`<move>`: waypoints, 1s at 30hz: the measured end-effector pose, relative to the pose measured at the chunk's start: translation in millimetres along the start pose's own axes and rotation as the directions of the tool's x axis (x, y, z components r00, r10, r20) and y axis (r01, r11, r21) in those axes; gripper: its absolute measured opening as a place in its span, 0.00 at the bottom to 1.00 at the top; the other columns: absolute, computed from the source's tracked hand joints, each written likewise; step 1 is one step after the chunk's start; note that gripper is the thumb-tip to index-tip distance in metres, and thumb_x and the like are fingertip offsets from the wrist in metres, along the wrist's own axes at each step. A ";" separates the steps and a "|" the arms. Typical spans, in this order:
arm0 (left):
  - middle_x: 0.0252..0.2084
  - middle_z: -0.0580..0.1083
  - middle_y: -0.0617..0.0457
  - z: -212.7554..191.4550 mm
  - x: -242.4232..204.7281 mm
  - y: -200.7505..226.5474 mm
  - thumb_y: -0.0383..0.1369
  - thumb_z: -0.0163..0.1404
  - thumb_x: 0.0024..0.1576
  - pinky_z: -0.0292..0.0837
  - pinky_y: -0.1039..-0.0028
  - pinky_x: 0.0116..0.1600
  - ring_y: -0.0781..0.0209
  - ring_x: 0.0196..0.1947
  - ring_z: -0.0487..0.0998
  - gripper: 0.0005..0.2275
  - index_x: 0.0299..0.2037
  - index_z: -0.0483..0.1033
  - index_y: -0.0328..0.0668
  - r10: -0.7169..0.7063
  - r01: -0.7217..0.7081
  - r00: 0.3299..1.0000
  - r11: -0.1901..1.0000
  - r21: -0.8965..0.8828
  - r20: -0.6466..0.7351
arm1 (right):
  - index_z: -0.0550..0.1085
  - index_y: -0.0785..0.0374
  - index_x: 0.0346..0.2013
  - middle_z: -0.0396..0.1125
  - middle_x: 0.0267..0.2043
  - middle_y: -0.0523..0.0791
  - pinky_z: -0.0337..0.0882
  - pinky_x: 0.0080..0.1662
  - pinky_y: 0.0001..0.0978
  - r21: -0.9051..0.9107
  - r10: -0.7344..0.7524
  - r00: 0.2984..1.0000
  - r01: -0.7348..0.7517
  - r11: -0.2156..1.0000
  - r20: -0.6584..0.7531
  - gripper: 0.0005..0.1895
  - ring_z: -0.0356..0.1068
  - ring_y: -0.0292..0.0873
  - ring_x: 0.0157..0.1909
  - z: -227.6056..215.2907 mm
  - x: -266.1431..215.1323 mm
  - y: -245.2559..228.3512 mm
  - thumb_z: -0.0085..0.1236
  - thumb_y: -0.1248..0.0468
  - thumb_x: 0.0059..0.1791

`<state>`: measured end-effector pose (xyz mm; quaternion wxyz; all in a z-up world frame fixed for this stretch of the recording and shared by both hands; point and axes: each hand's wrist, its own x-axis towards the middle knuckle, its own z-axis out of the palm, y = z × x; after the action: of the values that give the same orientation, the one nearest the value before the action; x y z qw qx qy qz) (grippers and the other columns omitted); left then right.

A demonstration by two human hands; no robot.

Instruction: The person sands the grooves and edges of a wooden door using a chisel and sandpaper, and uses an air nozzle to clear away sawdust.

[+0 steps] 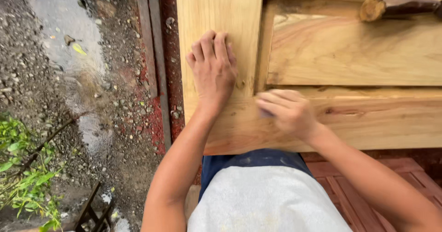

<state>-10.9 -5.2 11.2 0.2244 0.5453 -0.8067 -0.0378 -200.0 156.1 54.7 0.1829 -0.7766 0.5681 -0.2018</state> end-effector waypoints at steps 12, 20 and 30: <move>0.48 0.68 0.54 0.1 4.8 -0.7 0.35 0.43 0.65 0.59 0.67 0.44 0.54 0.46 0.69 0.09 0.51 0.71 0.49 0.015 -0.015 1.000 1.000 -0.019 -0.003 | 0.79 0.63 0.46 0.76 0.47 0.49 0.73 0.53 0.45 0.192 0.050 0.999 -0.049 0.980 -0.001 0.18 0.76 0.55 0.50 -12.7 13.9 -1.4 0.45 0.76 0.48; 0.49 0.68 0.55 -3.6 4.4 -1.1 0.36 0.44 0.64 0.59 0.67 0.45 0.55 0.46 0.69 0.09 0.52 0.72 0.50 -0.007 0.007 1.000 1.000 -0.009 0.016 | 0.79 0.60 0.40 0.77 0.41 0.46 0.75 0.49 0.44 0.349 0.310 0.928 -0.365 0.863 0.205 0.08 0.77 0.52 0.45 -16.0 7.1 31.1 0.56 0.72 0.49; 0.48 0.69 0.55 -6.1 4.5 1.4 0.36 0.43 0.65 0.58 0.67 0.44 0.55 0.45 0.69 0.09 0.50 0.73 0.49 -0.003 0.003 0.999 1.000 -0.004 0.032 | 0.77 0.54 0.44 0.75 0.45 0.41 0.71 0.56 0.41 0.186 0.216 0.968 -0.238 0.953 0.131 0.22 0.74 0.47 0.50 11.2 11.4 11.2 0.52 0.76 0.39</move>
<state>-11.0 -7.6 18.5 0.2125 0.5453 -0.8094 -0.0485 -200.2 142.5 40.6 0.3128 -0.6938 0.6195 -0.1926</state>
